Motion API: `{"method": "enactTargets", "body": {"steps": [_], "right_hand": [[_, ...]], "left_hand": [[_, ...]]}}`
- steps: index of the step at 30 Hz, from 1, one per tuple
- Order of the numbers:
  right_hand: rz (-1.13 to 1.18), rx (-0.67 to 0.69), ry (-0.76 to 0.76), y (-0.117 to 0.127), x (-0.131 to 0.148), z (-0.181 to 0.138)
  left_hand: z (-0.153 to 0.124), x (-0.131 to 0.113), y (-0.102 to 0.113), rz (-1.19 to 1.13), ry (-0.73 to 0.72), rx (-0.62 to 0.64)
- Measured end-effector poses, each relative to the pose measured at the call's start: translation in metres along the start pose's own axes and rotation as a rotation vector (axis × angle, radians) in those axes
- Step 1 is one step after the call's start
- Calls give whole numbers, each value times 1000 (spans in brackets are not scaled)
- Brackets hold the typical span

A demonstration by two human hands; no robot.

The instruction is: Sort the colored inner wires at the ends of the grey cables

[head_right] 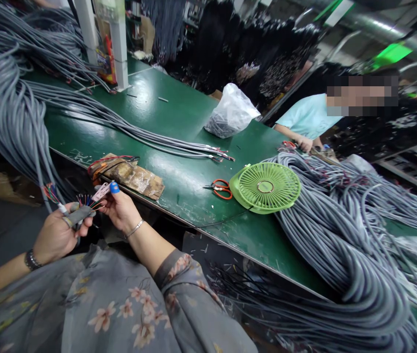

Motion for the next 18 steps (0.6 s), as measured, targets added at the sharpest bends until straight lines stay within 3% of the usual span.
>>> {"method": "enactTargets", "body": {"steps": [7,18], "right_hand": [[-41,54,-77,1,7,-3],[-73,26,26,0,2,-6]], "left_hand": [[-10,-3,6,-30,-20,-45],[-6,-8,-1,-66,-12,-54]]}}
Point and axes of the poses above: each hand's wrist, its own z-axis towards the middle knuckle, its own y-axis out of the back of the hand, x = y × z, the point moved 2 cm from there along z, towards the middle knuckle, and after that the axes turned 13 degrees about z, right-handed, at the moved point
